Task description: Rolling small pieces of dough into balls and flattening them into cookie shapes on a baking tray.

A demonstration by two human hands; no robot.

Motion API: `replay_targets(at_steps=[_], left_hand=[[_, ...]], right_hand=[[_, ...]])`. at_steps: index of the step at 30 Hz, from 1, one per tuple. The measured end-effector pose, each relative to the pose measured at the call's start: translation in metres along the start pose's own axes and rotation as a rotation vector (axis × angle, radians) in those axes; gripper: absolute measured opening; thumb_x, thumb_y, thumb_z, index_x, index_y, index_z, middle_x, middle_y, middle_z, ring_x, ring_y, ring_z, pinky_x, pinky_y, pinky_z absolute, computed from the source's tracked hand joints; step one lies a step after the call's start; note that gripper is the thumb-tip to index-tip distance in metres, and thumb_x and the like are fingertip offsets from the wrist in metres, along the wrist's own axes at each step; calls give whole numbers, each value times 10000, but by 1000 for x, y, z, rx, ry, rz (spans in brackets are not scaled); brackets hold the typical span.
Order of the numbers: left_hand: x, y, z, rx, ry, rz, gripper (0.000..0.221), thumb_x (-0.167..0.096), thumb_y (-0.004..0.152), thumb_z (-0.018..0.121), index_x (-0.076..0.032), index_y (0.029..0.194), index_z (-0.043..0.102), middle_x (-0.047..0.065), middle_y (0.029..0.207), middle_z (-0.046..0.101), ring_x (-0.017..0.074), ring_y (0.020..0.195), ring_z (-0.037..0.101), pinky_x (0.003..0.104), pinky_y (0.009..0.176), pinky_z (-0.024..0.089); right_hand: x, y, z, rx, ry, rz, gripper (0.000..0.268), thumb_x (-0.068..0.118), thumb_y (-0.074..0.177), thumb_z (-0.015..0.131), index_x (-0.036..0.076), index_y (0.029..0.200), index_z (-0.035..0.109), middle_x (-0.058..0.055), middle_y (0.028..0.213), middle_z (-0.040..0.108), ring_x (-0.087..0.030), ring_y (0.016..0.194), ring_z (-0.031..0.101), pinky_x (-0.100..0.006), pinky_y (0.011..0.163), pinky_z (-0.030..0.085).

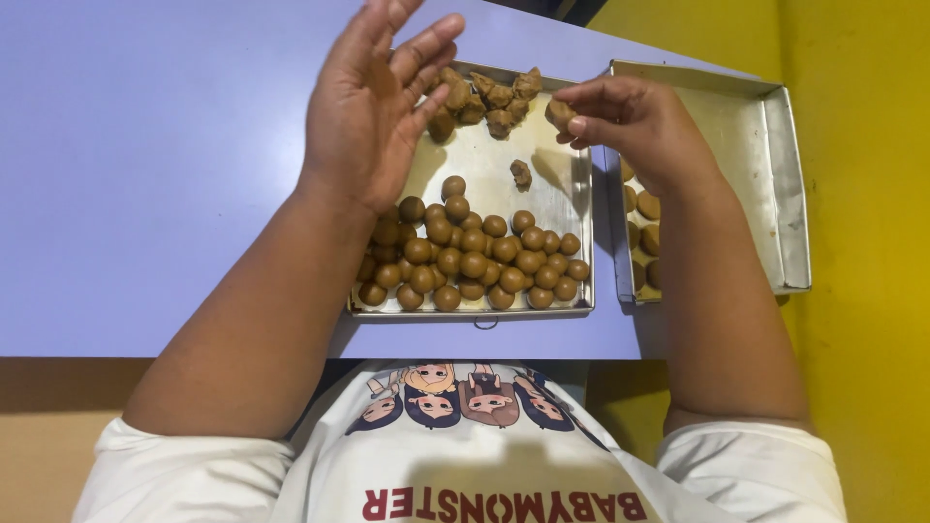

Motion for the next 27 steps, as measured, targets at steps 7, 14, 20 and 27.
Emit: replay_targets(at_steps=[7,14,20,27], left_hand=[[24,-20,39,242,625,-55,524,-499,948,530,-236,1401,547,122,1527,558,300,1435,522,493,1162,402],[30,-26,53,231,617,32,165,-193,913,757,-123,1053,704,6,1002,738,102,746,699,240,718,631],[28,-24,49,225,566,65,96,-95,915,764,-116,953,678,13,903,721,131,708,732,248,743,641],[24,-20,43,190,495,21,88,-137,909,743,-113,962,677,17,945,712,121,867,713,244,842,651]], right_hand=[[5,-26,18,91,231,-107,369,162,936,721,68,1291,689,-103,1096,741,-186,945,729,-283,914,598],[43,-50,28,-190,23,-410,190,72,950,813,3,1098,715,-106,1028,719,-170,963,690,-268,875,608],[54,-58,35,-250,-74,-575,159,3,959,830,-40,1081,737,-170,1037,742,-211,970,717,-272,866,612],[32,-41,35,-254,379,-410,127,-23,938,777,18,1050,734,-109,904,728,-166,766,710,-268,761,652]])
Point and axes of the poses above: each hand's wrist, its own y-axis towards the middle knuckle, its own z-axis out of the palm, x = y × z, the point moved 5 cm from there along y, towards the middle knuckle
